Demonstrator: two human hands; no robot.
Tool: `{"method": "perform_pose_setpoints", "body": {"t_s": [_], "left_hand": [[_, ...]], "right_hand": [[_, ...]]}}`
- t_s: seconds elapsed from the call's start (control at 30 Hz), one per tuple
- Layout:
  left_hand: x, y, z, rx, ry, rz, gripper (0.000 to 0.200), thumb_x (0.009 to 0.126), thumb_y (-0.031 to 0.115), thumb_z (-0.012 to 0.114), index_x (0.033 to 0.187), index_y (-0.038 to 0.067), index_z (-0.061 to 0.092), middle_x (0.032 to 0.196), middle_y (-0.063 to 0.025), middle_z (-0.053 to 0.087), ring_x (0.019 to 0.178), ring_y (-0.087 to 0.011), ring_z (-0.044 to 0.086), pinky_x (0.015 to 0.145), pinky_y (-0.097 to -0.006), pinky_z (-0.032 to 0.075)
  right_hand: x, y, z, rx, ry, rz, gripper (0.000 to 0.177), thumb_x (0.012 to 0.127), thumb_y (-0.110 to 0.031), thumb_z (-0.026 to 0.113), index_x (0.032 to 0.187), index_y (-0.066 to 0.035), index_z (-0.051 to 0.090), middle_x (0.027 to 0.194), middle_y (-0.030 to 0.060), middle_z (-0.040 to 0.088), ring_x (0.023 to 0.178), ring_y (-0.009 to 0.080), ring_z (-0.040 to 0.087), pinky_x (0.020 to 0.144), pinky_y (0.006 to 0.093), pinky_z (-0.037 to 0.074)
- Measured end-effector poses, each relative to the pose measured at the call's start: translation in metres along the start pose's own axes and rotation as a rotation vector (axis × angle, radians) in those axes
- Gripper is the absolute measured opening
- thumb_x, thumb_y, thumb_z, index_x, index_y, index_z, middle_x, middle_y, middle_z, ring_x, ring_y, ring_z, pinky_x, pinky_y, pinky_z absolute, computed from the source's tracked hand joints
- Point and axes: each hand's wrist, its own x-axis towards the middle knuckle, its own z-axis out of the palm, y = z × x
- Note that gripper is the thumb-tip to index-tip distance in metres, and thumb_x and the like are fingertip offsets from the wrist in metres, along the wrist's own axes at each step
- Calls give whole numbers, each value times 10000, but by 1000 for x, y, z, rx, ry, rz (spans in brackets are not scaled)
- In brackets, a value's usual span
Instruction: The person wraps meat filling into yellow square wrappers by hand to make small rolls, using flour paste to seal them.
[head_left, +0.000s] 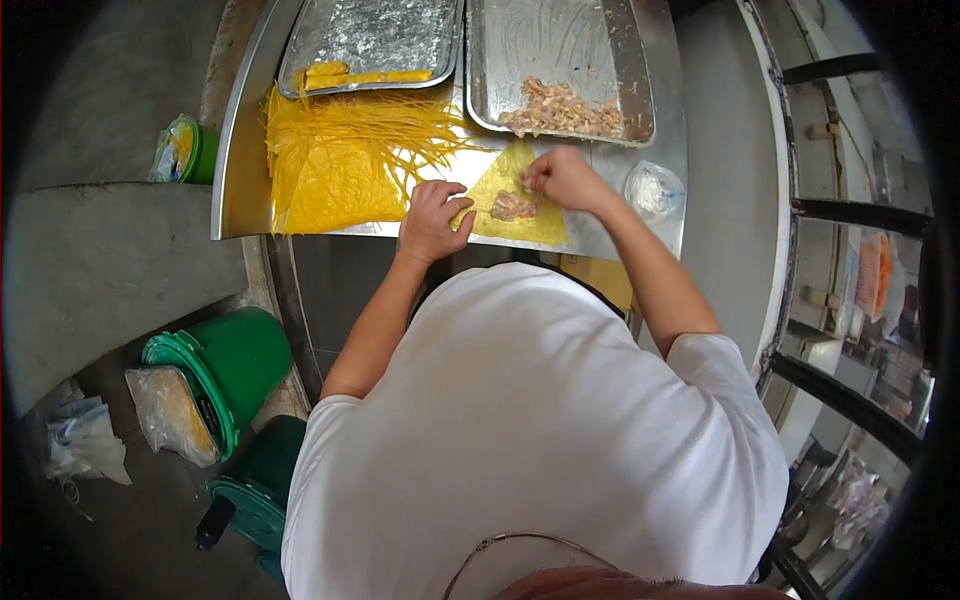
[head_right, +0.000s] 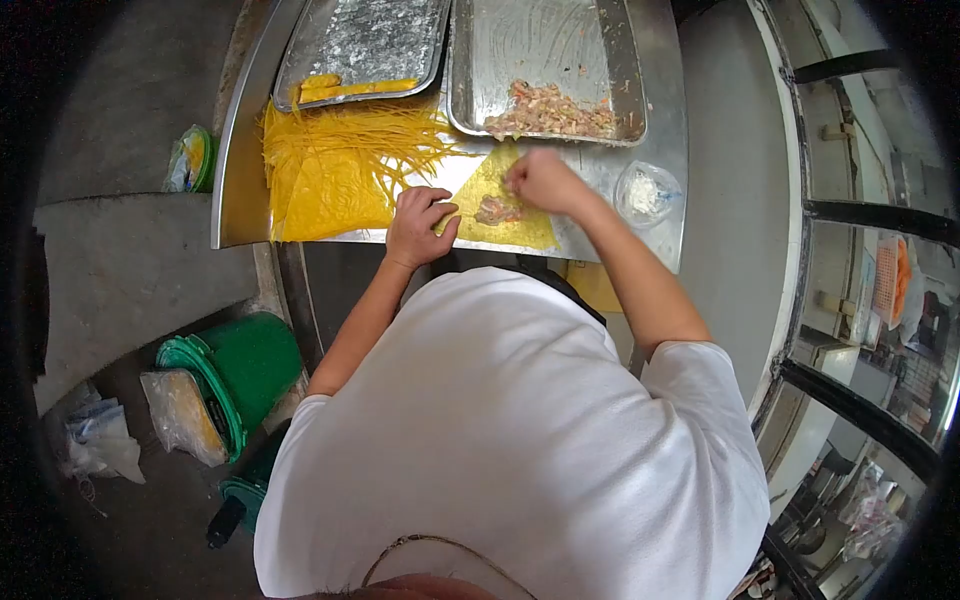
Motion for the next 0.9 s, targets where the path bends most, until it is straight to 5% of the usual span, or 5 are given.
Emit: {"method": "perform_pose_setpoints", "body": {"t_s": [0.13,0.27,0.47,0.9], "left_hand": [[1,1,0,8,-1,0,169,776,138,796,930,113,731,1089,-50,694,1040,-292,630,946,-437,473],[0,0,0,15,-1,-3,169,779,145,800,933,116,736,1096,-48,694,1045,-290,630,948,-437,470],[-1,1,0,14,-11,-13,169,781,145,799,938,114,743,1105,-45,697,1048,-284,629,955,-430,463],[-5,-4,2,-18,-7,-24,140,790,169,781,913,109,752,1112,-49,689,1084,-281,615,1006,-439,455]], "right_hand": [[-16,14,37,-303,245,-92,131,807,-77,689,871,-10,781,905,244,728,799,438,699,810,477,576],[-31,5,34,-233,212,25,131,809,-77,688,873,18,751,931,254,720,867,429,702,847,480,567],[-38,-9,59,-506,345,-239,349,838,-258,794,1049,11,719,987,186,650,1022,403,670,910,468,570],[-36,-47,28,-401,406,-32,209,873,-204,733,872,4,714,970,205,677,960,390,685,866,465,561]]}}
